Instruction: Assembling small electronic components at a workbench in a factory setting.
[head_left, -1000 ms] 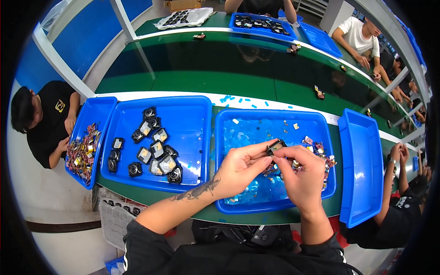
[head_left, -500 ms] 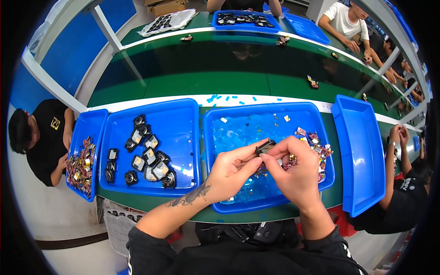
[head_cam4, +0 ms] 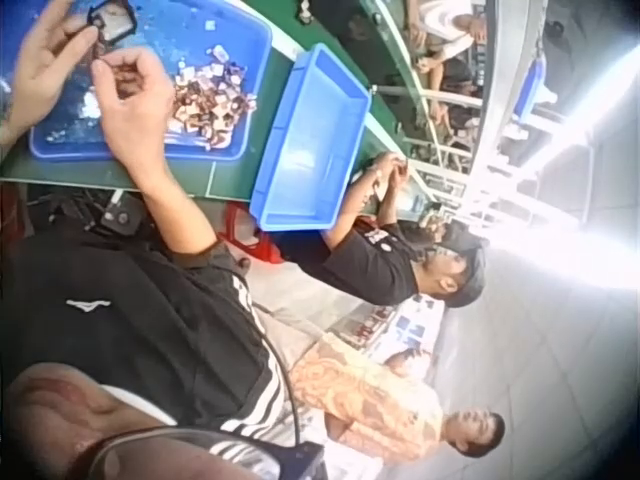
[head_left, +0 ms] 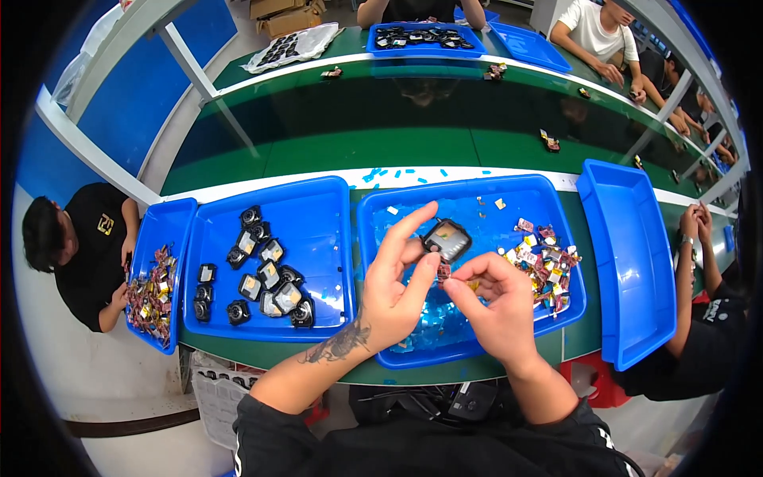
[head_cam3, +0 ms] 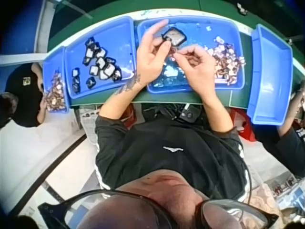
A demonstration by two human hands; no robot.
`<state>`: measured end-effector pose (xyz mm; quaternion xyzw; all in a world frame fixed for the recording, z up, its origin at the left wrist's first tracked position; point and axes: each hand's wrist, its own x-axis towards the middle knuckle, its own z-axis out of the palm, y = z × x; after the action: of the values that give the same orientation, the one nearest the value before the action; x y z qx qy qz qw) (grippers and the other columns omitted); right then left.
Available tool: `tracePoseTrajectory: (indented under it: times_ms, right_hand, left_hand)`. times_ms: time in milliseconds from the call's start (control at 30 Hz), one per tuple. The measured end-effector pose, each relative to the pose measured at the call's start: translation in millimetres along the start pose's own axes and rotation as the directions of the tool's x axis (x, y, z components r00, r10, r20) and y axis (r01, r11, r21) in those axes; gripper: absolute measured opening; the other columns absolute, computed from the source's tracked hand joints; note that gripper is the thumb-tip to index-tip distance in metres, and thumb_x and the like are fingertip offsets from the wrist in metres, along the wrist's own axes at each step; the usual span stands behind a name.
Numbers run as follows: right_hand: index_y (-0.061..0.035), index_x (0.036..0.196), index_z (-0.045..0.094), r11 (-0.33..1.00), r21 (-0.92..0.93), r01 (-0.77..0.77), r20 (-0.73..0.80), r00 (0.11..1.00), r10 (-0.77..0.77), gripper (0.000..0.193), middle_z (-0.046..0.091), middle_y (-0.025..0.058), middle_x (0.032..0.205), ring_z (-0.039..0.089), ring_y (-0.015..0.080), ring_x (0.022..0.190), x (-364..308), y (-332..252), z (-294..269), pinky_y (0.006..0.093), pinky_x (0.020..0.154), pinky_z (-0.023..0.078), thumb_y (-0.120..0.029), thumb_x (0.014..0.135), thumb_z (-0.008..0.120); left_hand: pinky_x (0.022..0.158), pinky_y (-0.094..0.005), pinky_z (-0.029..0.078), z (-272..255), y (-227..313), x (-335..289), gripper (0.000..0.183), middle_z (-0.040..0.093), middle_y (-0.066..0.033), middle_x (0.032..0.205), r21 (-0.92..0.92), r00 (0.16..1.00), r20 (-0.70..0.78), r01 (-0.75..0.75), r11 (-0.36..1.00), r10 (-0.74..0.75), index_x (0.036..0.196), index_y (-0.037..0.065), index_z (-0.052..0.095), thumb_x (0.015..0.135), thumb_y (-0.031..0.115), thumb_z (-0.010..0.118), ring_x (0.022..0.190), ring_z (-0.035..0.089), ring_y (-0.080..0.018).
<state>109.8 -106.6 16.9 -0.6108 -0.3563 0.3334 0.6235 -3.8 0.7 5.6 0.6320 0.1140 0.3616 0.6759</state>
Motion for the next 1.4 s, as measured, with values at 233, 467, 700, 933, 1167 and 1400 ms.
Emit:
tracePoseTrajectory:
  times_ms: [233,467,700,933,1167,1400]
  right_hand:
    - [-0.0018,0.088,0.065,0.354,-0.668,0.654,0.161,0.592,-0.790,0.023,0.063,0.0099,0.078,0.062,0.0249,0.067,8,-16,-8,0.0327,0.057,0.051,0.008,0.068,0.072]
    - [-0.0008,0.093,0.066,0.331,-0.625,0.707,0.203,0.557,-0.805,0.028,0.065,0.0097,0.082,0.064,0.0254,0.069,5,-14,-12,0.0327,0.058,0.053,0.006,0.068,0.075]
    - [0.0031,0.099,0.065,0.887,-0.033,0.461,-0.130,0.878,-0.462,0.023,0.065,0.0108,0.092,0.065,0.0183,0.080,-15,-2,-23,0.0278,0.068,0.053,-0.008,0.082,0.075]
    - [0.0043,0.094,0.064,0.999,0.050,-0.009,0.073,0.997,0.005,0.010,0.065,0.0066,0.091,0.063,0.0086,0.081,-16,-9,-28,0.0199,0.068,0.052,0.002,0.086,0.069]
    - [0.0022,0.097,0.062,0.974,0.216,-0.070,0.125,0.991,0.044,0.011,0.063,0.0052,0.094,0.059,0.0079,0.083,-8,-9,-40,0.0190,0.071,0.049,0.004,0.087,0.066]
    - [0.0020,0.098,0.060,0.998,0.049,0.041,0.036,0.998,-0.043,0.017,0.062,0.0052,0.093,0.062,0.0092,0.084,-15,-8,-29,0.0199,0.071,0.052,0.005,0.084,0.069]
  left_hand:
    - [0.081,-0.0324,0.054,-8,14,7,0.036,0.064,-0.0184,0.114,0.582,0.918,0.203,-0.392,0.713,0.340,0.120,0.002,0.064,0.086,-0.010,0.056,0.097,0.067,-0.0283]
    - [0.076,-0.0289,0.054,-4,24,3,0.035,0.066,-0.0171,0.107,0.518,0.966,0.181,-0.253,0.817,0.184,0.115,0.000,0.067,0.082,-0.011,0.061,0.091,0.068,-0.0257]
    - [0.072,-0.0312,0.058,-12,8,5,0.027,0.069,-0.0152,0.111,0.590,0.851,0.320,-0.522,0.615,0.416,0.100,0.002,0.071,0.074,-0.006,0.070,0.088,0.071,-0.0261]
    - [0.077,-0.0332,0.059,-10,5,3,0.024,0.067,-0.0138,0.112,0.614,0.884,0.317,-0.467,0.636,0.343,0.099,0.001,0.070,0.075,-0.001,0.072,0.091,0.070,-0.0272]
    - [0.070,-0.0305,0.058,-14,6,3,0.020,0.069,-0.0125,0.098,0.569,0.867,0.421,-0.482,0.666,0.267,0.098,0.003,0.071,0.078,0.004,0.074,0.082,0.069,-0.0277]
    - [0.079,-0.0247,0.054,-8,9,3,0.022,0.069,-0.0117,0.104,0.161,0.852,0.231,0.444,0.882,-0.471,0.109,-0.004,0.068,0.090,0.007,0.067,0.092,0.065,-0.0122]
